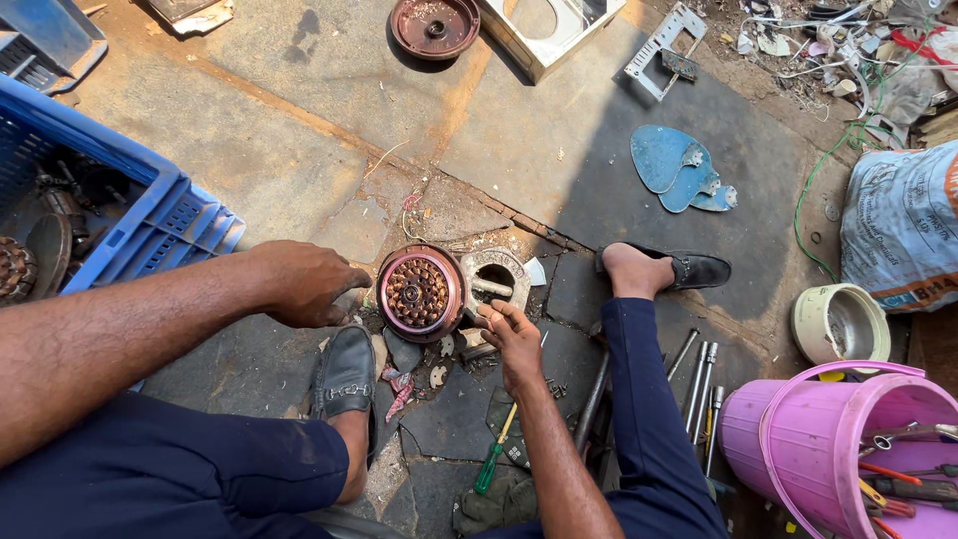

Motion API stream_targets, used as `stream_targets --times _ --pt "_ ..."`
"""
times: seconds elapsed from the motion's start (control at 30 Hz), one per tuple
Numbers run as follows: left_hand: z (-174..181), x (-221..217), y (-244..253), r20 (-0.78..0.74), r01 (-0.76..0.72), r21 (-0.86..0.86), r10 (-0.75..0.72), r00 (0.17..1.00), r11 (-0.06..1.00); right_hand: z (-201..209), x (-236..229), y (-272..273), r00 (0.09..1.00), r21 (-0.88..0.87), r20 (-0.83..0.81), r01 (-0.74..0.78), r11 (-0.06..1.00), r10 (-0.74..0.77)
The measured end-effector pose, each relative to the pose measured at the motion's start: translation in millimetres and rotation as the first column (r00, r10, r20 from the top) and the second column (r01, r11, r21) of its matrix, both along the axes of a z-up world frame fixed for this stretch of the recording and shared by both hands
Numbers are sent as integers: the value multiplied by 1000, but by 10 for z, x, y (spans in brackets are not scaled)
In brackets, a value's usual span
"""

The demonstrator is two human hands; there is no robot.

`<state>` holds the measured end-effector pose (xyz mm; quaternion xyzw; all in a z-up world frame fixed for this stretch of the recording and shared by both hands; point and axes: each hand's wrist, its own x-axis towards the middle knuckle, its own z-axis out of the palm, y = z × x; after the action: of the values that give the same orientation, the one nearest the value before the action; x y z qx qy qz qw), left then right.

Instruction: The person uses a screwdriver to remove screws from a circular motor housing, then separates the casing to reveal the internal copper windings. The person places the separated parts on the floor.

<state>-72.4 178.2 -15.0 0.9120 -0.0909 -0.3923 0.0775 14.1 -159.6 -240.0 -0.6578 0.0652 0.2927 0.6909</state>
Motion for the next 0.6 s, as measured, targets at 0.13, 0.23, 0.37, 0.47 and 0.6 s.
stream_targets --times 0.13,0.23,0.37,0.47,0.6 --pt "-24 18 113 -4 -6 55 6 1000 998 -233 -130 -15 999 -117 -16 45 992 -47" --pt "-80 -44 168 41 4 56 -6 999 998 -408 -341 60 999 -185 49 29 982 -20" --pt "-73 -46 214 0 -15 94 15 1000 995 -552 -362 289 991 -339 127 13 941 32" --pt "-33 -68 244 14 -27 98 25 1000 995 -610 -407 473 993 -403 106 -8 915 56" --pt "-25 -125 274 20 -41 74 39 999 996 -572 -409 618 998 -248 -44 -52 967 42"
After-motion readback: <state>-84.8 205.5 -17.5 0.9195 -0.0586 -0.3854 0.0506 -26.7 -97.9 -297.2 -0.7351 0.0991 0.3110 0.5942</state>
